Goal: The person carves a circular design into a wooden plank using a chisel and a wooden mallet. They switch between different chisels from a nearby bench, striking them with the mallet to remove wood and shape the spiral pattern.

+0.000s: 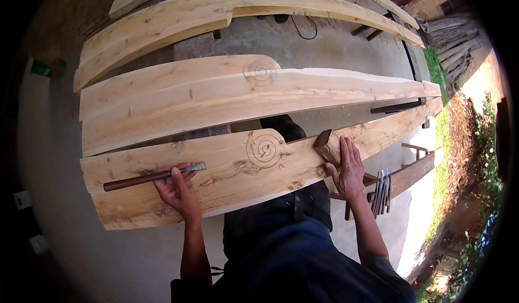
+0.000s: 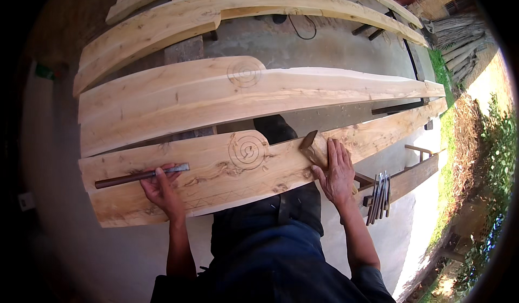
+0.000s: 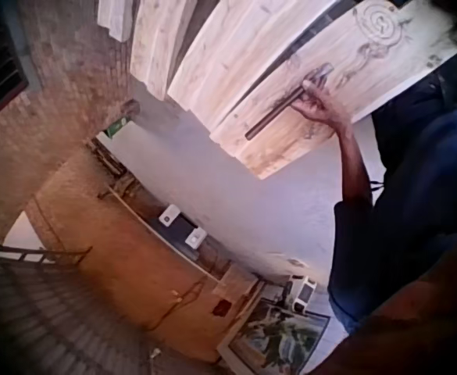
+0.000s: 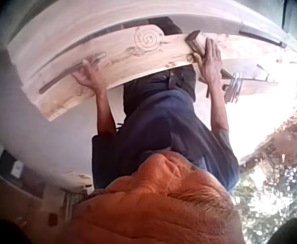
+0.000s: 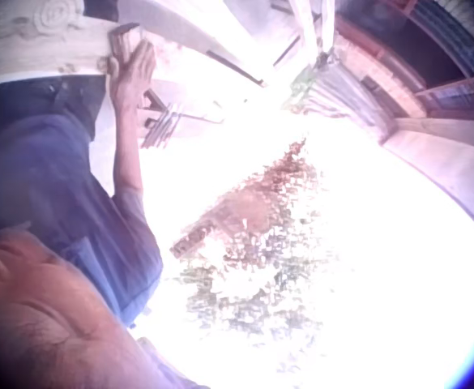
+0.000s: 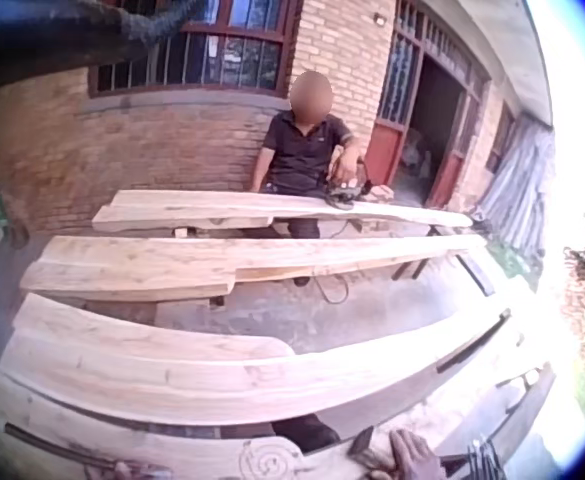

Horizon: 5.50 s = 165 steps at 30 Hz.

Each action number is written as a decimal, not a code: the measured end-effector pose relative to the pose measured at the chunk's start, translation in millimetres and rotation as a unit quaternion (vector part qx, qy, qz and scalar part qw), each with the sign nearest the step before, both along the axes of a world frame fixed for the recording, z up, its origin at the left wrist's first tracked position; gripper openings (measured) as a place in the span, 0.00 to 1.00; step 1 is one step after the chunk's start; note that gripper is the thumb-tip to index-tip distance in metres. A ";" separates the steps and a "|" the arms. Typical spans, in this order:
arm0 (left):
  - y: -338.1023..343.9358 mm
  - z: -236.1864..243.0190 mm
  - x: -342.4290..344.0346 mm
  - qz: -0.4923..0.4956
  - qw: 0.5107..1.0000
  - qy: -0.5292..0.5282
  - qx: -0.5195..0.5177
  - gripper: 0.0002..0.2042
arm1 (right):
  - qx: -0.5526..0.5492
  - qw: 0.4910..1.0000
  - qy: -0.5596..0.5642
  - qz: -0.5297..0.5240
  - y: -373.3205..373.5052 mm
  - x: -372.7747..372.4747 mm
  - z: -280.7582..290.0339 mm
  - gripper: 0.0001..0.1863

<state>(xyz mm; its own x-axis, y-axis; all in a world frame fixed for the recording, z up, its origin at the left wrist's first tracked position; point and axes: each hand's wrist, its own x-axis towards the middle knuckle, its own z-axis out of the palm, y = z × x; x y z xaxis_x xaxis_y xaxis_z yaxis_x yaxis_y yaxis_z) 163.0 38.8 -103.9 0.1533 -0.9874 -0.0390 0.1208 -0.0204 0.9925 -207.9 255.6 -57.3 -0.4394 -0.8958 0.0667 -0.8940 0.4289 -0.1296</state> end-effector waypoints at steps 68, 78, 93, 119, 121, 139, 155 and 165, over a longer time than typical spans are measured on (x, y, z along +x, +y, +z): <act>27.8 -1.0 -62.4 -0.092 0.977 0.154 0.116 0.10 | -0.054 0.447 -0.883 -0.132 -120.1 77.5 44.3 0.36; 27.8 -1.6 -60.8 -0.104 0.974 0.166 0.112 0.10 | 0.015 0.616 -0.786 -0.045 -172.9 92.6 79.4 0.26; 24.7 -2.7 -61.6 -0.121 0.974 0.159 0.103 0.13 | -0.088 0.800 -0.059 0.590 -345.5 236.9 155.0 0.13; 22.4 0.3 -63.8 -0.033 0.996 0.034 0.074 0.05 | 0.019 0.702 0.191 0.686 -354.3 301.1 140.0 0.12; 24.7 1.0 -63.5 -0.035 0.996 0.026 0.075 0.04 | -0.008 0.717 0.179 0.674 -354.1 302.1 138.6 0.09; 26.8 -17.7 -58.1 -0.046 0.980 -0.194 -0.013 0.16 | -0.036 0.751 0.137 0.645 -348.6 302.4 123.4 0.10; 60.6 21.2 -69.9 -0.179 0.976 0.075 -0.095 0.11 | -0.127 0.809 -0.013 0.574 -353.4 249.6 140.1 0.12; 21.9 10.1 -71.4 -0.032 0.989 0.125 0.070 0.16 | -0.092 0.819 -0.041 0.564 -350.3 239.0 125.9 0.11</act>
